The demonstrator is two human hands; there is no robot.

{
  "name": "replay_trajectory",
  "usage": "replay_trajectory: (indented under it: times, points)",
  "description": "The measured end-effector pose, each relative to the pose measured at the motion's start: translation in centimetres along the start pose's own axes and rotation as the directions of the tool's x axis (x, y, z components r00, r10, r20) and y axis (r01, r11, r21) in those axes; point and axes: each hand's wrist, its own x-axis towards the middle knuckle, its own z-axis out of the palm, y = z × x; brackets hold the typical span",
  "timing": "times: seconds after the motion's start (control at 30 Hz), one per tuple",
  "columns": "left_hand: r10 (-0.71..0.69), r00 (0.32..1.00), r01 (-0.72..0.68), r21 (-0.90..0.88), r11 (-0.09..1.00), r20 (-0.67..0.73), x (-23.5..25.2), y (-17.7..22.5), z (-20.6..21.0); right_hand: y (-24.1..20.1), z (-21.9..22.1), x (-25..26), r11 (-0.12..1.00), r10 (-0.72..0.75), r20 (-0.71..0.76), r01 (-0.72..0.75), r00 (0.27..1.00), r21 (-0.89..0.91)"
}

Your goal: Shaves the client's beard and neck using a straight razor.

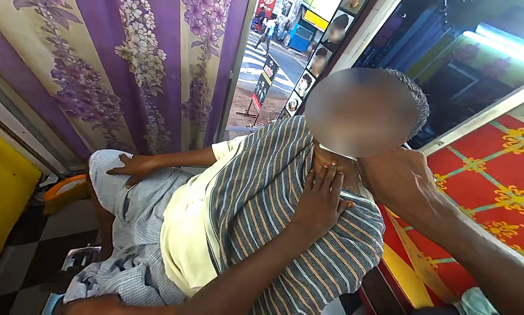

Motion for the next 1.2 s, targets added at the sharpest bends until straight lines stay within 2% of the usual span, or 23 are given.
replay_trajectory:
  times: [0.13, 0.17, 0.37, 0.53, 0.67, 0.7, 0.77, 0.8, 0.83, 0.87, 0.9, 0.93, 1.0, 1.03, 1.1, 1.2]
  points:
    - [-0.019, 0.999, 0.019, -0.010, 1.000, 0.046, 0.0, 0.1, -0.4, -0.3, -0.9, 0.6, 0.998, 0.004, 0.219, 0.009, 0.976, -0.058]
    - [-0.025, 0.998, 0.026, -0.017, 1.000, 0.060, 0.0, 0.2, -0.5, -0.3, -0.9, 0.8, 0.997, 0.004, 0.231, 0.013, 0.973, -0.073]
    - [-0.014, 0.999, 0.014, -0.001, 1.000, 0.043, 0.1, 0.2, -0.4, -0.3, -1.9, 1.0, 0.997, -0.010, 0.059, 0.014, 0.998, -0.072]
    - [-0.024, 0.996, 0.027, -0.028, 0.999, 0.083, 0.1, 0.4, -0.8, -0.6, -2.6, 1.4, 0.989, -0.009, 0.240, 0.044, 0.971, -0.143]
    - [-0.013, 0.996, 0.015, -0.014, 1.000, 0.090, 0.2, 0.3, -0.5, -0.8, -3.7, 1.7, 0.992, -0.059, 0.090, 0.068, 0.994, -0.105]
    - [-0.009, 0.996, 0.010, -0.012, 1.000, 0.083, 0.2, 0.2, -0.5, -1.0, -4.1, 1.8, 0.993, -0.061, 0.091, 0.070, 0.994, -0.100]
    - [-0.008, 1.000, 0.009, -0.085, 0.996, 0.012, 0.0, -0.1, -0.5, -1.2, -5.0, 2.3, 0.989, -0.070, 0.181, 0.091, 0.981, -0.113]
    - [-0.040, 0.995, 0.020, -0.207, 0.978, -0.094, -0.3, -0.2, -0.5, -1.0, -5.3, 2.4, 0.987, -0.094, 0.220, 0.119, 0.971, -0.104]
    - [-0.127, 0.968, 0.038, -0.374, 0.927, -0.217, -0.4, -0.3, -0.6, -0.7, -5.3, 2.4, 0.983, -0.130, 0.231, 0.155, 0.964, -0.094]
    - [-0.260, 0.930, 0.073, -0.564, 0.822, -0.259, -0.2, -0.2, -1.0, -0.3, -5.1, 2.4, 0.979, -0.173, 0.199, 0.190, 0.965, -0.071]
    - [-0.388, 0.902, 0.121, -0.752, 0.648, -0.190, 0.1, 0.0, -1.8, 0.1, -5.0, 2.5, 0.976, -0.201, 0.164, 0.212, 0.966, -0.049]
    - [-0.457, 0.889, 0.177, -0.895, 0.410, -0.033, 0.6, -0.1, -2.8, 0.3, -5.1, 2.6, 0.975, -0.213, 0.155, 0.220, 0.965, -0.033]
    - [-0.431, 0.876, 0.208, -0.976, -0.063, 0.215, 2.0, -0.7, -3.7, 0.2, -5.6, 3.4, 0.976, -0.189, 0.234, 0.208, 0.954, -0.057]
    - [-0.394, 0.883, 0.183, -0.959, -0.214, 0.256, 2.8, -1.1, -3.5, 0.1, -5.8, 3.9, 0.976, -0.179, 0.278, 0.207, 0.944, -0.074]
    - [-0.314, 0.905, 0.170, -0.922, -0.349, 0.286, 4.1, -1.8, -3.1, 0.0, -5.8, 4.9, 0.970, -0.168, 0.349, 0.217, 0.922, -0.106]
    - [-0.260, 0.902, 0.221, -0.887, -0.406, 0.344, 5.1, -2.1, -3.1, -0.2, -6.0, 5.7, 0.967, -0.137, 0.369, 0.206, 0.919, -0.153]
